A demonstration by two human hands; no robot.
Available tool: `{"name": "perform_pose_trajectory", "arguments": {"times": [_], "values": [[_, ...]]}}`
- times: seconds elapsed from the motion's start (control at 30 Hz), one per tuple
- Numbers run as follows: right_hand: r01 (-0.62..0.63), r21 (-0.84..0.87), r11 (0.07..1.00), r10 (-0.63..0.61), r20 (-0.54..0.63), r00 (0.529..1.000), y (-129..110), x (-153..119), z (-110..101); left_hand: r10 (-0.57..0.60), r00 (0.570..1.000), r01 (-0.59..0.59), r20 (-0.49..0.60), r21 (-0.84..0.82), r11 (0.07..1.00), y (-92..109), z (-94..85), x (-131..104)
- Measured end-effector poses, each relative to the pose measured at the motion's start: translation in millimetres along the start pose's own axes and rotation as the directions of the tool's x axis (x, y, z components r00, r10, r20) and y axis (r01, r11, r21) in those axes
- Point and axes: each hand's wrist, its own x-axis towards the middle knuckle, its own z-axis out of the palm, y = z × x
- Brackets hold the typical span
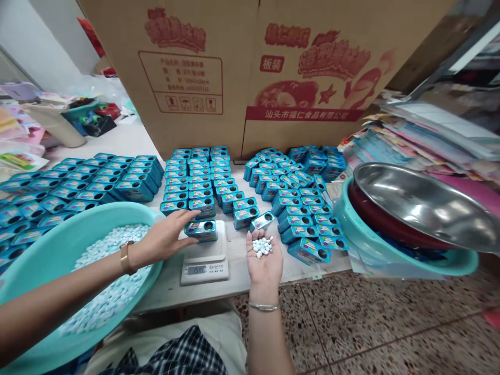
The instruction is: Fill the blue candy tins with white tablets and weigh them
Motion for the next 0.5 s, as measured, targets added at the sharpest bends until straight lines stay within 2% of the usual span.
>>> {"name": "perform_pose_trajectory", "arguments": {"times": [0.13,0.27,0.4,0.5], "values": [[0.071,0.035,0.997,-0.071,-0.003,0.997,-16,-4,-4,0.085,0.994,-0.091,0.072,0.083,0.992,16,2.5,11],[0.154,0.084,0.985,-0.153,-0.021,0.988,-38,-5,-15,0.25,0.961,-0.258,0.118,0.055,0.965,58,10.8,22],[0.217,0.107,0.97,-0.217,-0.008,0.976,-56,-7,-23,0.394,0.91,-0.404,0.128,0.07,0.912,104,40.0,42],[0.25,0.108,0.962,-0.253,0.017,0.967,-67,-12,-27,0.44,0.895,-0.445,0.069,0.188,0.876,119,64.6,67]]}}
